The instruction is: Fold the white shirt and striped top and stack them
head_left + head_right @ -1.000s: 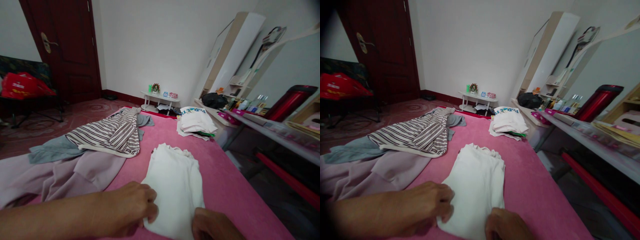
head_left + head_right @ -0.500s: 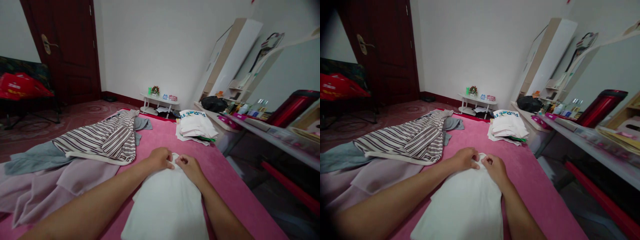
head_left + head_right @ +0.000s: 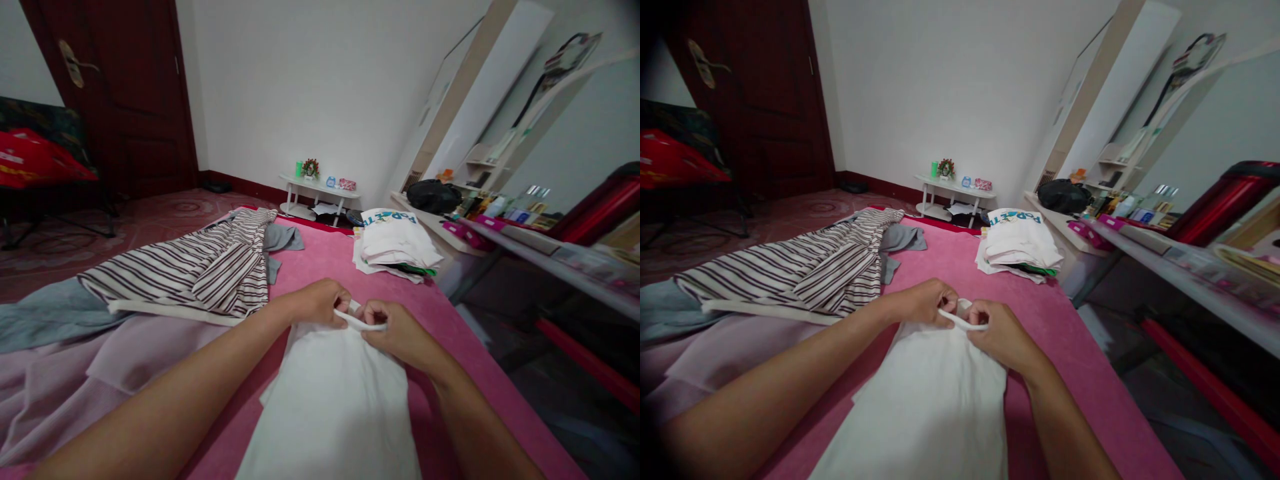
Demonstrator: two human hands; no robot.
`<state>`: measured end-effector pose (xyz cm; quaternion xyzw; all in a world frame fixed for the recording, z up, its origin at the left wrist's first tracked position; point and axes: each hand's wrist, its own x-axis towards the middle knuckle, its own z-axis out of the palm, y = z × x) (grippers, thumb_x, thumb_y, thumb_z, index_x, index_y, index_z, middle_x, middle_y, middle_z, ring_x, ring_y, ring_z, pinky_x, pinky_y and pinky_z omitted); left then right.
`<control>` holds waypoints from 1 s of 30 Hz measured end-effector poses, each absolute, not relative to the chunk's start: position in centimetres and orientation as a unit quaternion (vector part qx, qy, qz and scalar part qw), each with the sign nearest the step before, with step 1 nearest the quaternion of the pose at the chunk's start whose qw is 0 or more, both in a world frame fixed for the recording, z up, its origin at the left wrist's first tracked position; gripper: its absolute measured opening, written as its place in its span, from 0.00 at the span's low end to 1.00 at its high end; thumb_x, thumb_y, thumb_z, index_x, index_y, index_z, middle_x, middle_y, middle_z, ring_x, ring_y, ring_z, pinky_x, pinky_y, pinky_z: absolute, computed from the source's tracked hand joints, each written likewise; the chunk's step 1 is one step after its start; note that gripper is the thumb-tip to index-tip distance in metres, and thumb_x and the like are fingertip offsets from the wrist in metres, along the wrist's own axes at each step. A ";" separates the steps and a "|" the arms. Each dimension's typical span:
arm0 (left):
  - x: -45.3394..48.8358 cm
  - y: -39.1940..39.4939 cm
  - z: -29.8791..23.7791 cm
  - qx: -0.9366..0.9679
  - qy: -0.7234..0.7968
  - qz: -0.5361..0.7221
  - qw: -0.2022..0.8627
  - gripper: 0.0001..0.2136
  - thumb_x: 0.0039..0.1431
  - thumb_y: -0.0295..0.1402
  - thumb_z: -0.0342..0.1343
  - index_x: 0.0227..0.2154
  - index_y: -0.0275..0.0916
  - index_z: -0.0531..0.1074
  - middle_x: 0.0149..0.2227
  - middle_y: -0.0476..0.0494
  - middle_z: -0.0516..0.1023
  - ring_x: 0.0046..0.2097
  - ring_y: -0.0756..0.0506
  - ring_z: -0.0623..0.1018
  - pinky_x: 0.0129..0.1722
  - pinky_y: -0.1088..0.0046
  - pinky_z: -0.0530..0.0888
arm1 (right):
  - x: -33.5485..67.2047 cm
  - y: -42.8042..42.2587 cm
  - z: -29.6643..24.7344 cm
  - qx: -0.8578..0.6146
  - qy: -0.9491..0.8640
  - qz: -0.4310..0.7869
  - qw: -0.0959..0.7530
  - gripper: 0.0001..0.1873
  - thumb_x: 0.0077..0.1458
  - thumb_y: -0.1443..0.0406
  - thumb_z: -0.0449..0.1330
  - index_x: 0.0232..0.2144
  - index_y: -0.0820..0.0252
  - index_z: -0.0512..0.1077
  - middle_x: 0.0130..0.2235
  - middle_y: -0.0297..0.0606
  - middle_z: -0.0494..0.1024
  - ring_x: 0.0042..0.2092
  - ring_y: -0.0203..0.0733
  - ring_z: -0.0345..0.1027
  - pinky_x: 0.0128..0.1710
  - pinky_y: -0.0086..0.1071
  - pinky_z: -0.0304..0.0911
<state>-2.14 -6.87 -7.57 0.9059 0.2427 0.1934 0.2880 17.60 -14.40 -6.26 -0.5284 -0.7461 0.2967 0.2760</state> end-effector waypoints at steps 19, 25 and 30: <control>-2.0 -8.8 -6.1 0.944 0.298 0.116 0.080 0.06 0.45 0.30 0.59 0.29 0.40 0.76 0.29 0.45 0.79 0.32 0.44 0.77 0.30 0.73 0.64 | 15.2 -14.9 -6.6 -0.568 -0.783 0.005 0.253 0.13 0.41 0.76 0.52 0.28 0.56 0.69 0.31 0.32 0.73 0.32 0.36 0.64 0.31 0.27 0.50; -1.6 -8.7 -6.5 0.913 0.248 0.234 0.225 0.10 0.41 0.22 0.55 0.30 0.36 0.72 0.29 0.51 0.76 0.28 0.51 0.71 0.29 0.78 0.63 | 15.3 -15.1 -5.7 -0.609 -0.764 -0.021 0.212 0.20 0.46 0.69 0.58 0.45 0.55 0.69 0.32 0.33 0.77 0.31 0.39 0.67 0.30 0.29 0.48; -1.6 -8.2 -7.1 0.862 0.249 0.293 0.331 0.19 0.38 0.24 0.63 0.37 0.35 0.68 0.32 0.50 0.73 0.31 0.51 0.70 0.30 0.78 0.64 | 15.9 -15.0 -5.9 -0.595 -0.780 0.022 0.195 0.15 0.48 0.66 0.58 0.42 0.55 0.72 0.35 0.36 0.79 0.33 0.41 0.69 0.31 0.29 0.51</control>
